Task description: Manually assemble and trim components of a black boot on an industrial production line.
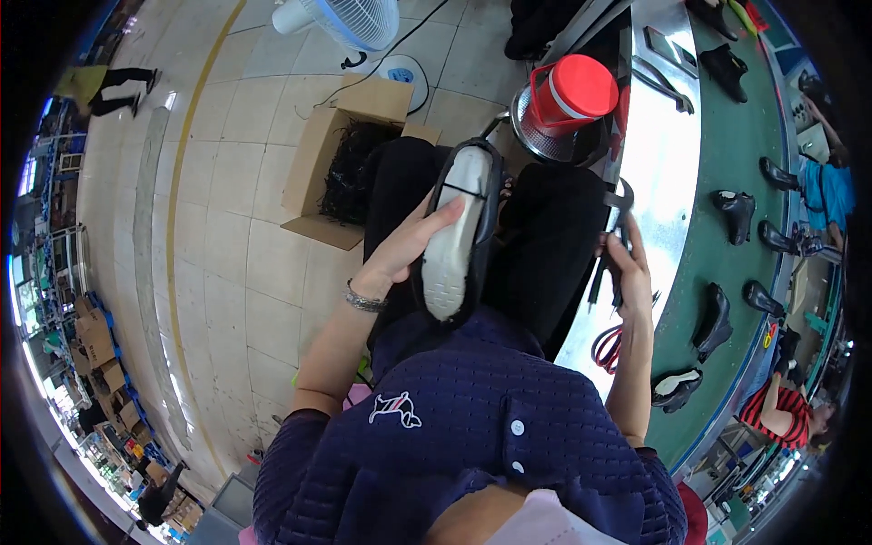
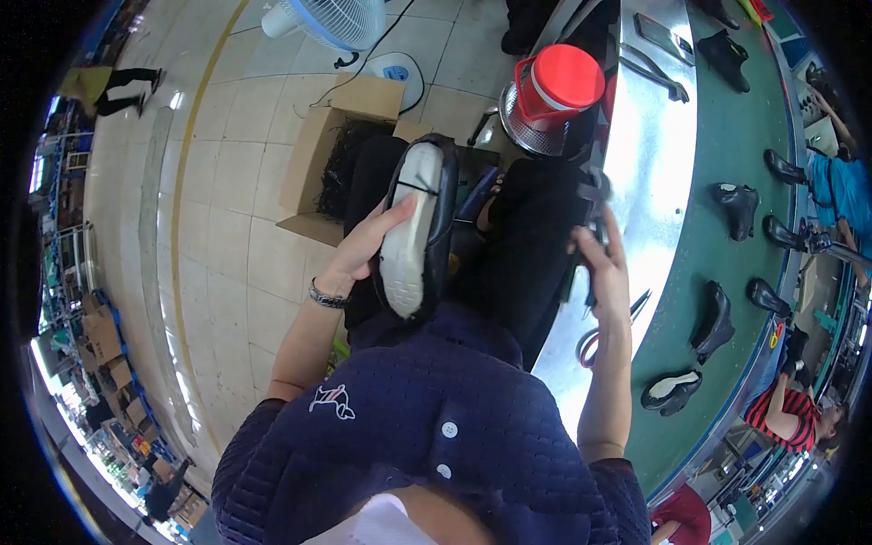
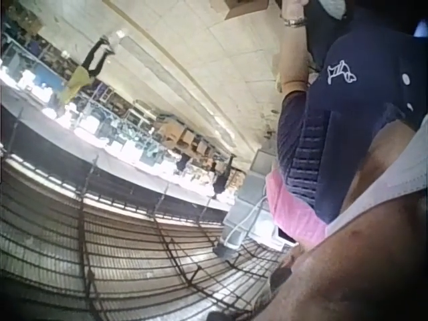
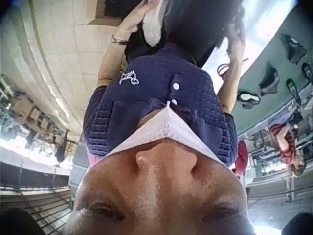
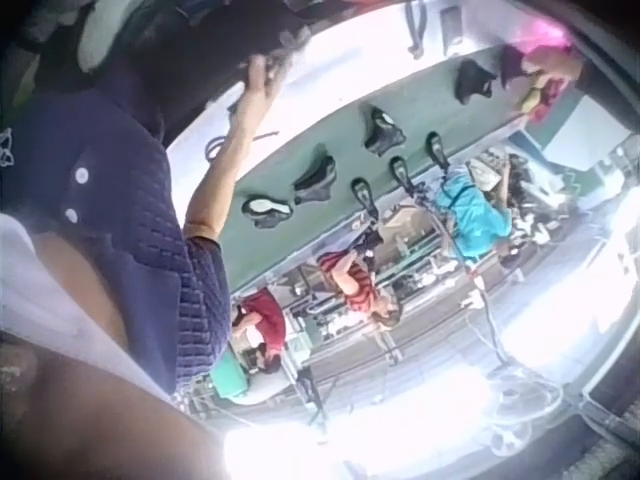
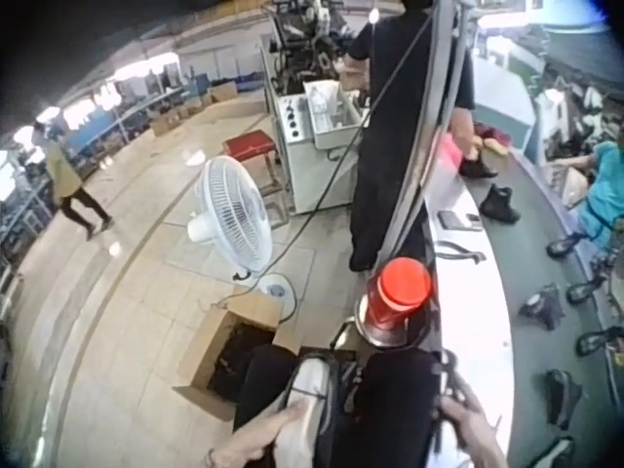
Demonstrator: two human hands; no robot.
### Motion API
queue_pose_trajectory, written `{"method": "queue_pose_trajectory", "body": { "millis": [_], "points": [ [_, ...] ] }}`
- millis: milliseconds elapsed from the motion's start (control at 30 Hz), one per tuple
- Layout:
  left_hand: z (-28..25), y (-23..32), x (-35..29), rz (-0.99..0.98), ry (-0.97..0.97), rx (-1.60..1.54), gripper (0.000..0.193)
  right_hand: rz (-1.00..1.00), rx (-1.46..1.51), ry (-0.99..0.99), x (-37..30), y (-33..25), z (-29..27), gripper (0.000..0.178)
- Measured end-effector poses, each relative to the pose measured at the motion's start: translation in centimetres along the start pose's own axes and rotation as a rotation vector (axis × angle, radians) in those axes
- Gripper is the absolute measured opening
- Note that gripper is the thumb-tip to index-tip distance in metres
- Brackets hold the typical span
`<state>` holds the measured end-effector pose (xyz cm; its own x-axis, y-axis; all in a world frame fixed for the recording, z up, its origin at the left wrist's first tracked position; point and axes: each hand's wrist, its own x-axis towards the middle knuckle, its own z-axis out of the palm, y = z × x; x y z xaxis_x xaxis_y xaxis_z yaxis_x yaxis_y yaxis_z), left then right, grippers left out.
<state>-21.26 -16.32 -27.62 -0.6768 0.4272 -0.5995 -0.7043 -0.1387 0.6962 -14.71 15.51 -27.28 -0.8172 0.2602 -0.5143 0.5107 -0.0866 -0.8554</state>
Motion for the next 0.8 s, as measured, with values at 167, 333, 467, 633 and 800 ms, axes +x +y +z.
{"method": "queue_pose_trajectory", "body": {
  "millis": [167, 333, 467, 633, 800],
  "points": [
    [0.2, -1.1, 1.9, -0.025, -0.026, -0.072, 0.078, 0.141, 0.038, -0.458, -2.1, -5.7, 6.2, 0.066],
    [-0.4, -1.1, 3.1, 0.201, 0.081, 0.304, 0.073, 0.268, 0.079, -0.717, -0.2, -7.3, 9.8, 0.065],
    [0.2, 0.6, 5.5, 0.453, 0.166, 0.242, 0.053, 0.335, 0.056, -0.704, 1.5, -9.0, 11.7, 0.063],
    [0.4, 1.2, 6.4, 0.466, 0.188, 0.216, 0.035, 0.398, -0.129, -0.635, 1.6, -10.3, 12.2, 0.062],
    [0.9, 1.1, 6.4, 0.491, 0.22, 0.194, 0.032, 0.189, -0.316, -0.686, 1.4, -8.3, 11.8, 0.062]
  ]
}}
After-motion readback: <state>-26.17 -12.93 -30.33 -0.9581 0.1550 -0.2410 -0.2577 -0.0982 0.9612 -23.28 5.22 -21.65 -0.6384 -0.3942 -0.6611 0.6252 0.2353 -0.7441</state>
